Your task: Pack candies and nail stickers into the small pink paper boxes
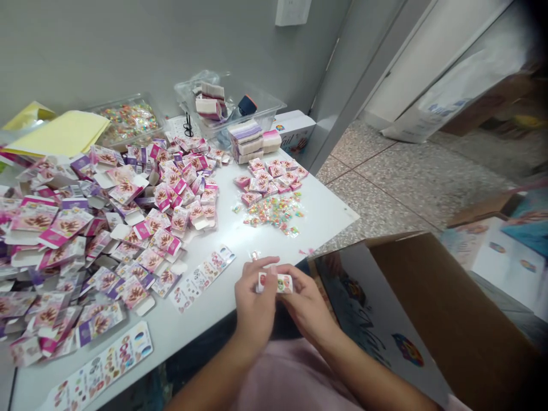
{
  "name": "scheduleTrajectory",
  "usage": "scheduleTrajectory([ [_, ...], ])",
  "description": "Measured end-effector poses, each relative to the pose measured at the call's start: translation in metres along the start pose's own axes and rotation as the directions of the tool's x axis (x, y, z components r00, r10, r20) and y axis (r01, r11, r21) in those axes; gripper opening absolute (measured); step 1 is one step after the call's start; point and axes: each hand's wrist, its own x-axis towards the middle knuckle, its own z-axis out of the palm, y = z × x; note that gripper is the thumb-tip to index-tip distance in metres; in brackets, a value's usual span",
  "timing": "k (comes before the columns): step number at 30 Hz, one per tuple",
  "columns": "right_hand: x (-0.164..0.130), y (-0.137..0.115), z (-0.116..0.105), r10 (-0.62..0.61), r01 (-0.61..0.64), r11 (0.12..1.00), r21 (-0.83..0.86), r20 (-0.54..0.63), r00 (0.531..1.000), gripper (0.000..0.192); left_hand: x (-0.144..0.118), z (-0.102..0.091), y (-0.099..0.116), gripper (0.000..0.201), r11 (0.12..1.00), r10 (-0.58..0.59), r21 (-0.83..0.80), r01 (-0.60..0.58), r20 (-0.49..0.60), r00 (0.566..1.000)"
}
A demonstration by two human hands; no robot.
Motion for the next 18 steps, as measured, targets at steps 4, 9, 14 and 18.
scheduleTrajectory([
  [4, -0.006, 0.008, -0.001, 0.080, -0.093, 0.990, 0.110, 0.116, 0.990, 0.039, -0.003, 0.002, -0.015, 0.033, 0.995, -0.098, -0.044, 0.094, -0.099, 0.990],
  [9, 0.003, 0.027, -0.010, -0.083, 0.050, 0.968, -0.245, -0.123, 0.989, 0.025, 0.004, -0.020, -0.021, 0.016, 0.989, 0.009, 0.145, -0.012, 0.020, 1.000],
  [14, 0.029, 0.038, -0.016, -0.601, 0.421, 0.555, -0.718, 0.004, 0.799, 0.027, 0.041, -0.084, -0.008, 0.023, 0.759, 0.410, 0.637, -0.135, -0.306, 0.859],
  [18, 0.048, 0.043, -0.005, -0.482, 0.458, 0.173, -0.872, 0.330, 0.811, 0.029, 0.063, -0.130, -0.006, 0.047, 0.310, 0.535, 0.945, 0.105, -0.265, 0.802],
])
